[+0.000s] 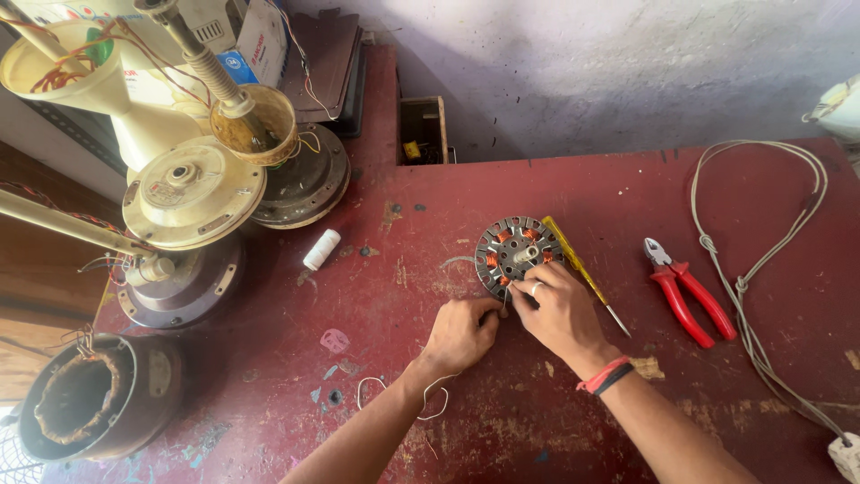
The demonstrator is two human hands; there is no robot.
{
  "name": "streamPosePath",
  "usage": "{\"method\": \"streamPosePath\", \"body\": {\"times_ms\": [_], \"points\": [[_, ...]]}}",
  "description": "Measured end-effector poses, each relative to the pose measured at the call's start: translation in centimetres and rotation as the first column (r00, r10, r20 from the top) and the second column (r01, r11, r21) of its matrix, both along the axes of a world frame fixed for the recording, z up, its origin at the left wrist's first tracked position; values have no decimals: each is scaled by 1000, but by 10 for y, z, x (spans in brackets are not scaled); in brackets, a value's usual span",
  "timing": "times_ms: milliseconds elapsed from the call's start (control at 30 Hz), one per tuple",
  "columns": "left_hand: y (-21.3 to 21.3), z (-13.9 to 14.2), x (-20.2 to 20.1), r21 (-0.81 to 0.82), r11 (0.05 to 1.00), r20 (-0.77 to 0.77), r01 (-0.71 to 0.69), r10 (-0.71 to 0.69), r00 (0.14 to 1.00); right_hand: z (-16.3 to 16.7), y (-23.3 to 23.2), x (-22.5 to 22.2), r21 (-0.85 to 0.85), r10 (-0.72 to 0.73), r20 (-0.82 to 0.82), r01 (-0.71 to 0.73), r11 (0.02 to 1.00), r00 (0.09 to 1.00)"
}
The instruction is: The person ties white thread around copper windings on a motor rotor to secure them. They repeatedly wrap the thread, pull it taut, and tie knots around individual coils. The rotor remains on the workbench throughout the clip.
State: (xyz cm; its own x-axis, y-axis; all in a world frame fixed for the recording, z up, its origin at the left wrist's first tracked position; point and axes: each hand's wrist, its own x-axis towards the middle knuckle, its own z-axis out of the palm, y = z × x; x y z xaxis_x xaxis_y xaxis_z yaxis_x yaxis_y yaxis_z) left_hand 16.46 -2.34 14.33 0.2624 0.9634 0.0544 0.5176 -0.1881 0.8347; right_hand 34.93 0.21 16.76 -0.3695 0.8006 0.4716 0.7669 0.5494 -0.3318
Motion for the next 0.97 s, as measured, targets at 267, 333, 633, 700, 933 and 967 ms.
{"method": "streamPosePath", "body": {"times_ms": [267, 333, 633, 700, 933, 967], "points": [[2, 8, -4, -36, 999, 12, 32, -31, 999, 2, -6, -5, -66, -54, -116, 46, 997, 992], [2, 7, -4, -53, 998, 12, 33, -32, 999, 4, -4, -4, -55, -48, -81, 44, 998, 996], [4, 2, -3, -15, 999, 7, 33, -33, 999, 3, 2, -6, 9, 39, 7, -39, 999, 999], [6, 1, -3, 0, 999, 24, 35, -35, 999, 3, 4, -6, 30, 64, 26, -64, 997, 998], [8, -5, -4, 23, 999, 19, 30, -31, 999, 0, 7, -5, 92, 123, 35, -126, 988, 992], [8, -6, -4, 25, 999, 23, 31, -32, 999, -1, 8, -5, 87, 126, 38, -129, 988, 991]]}}
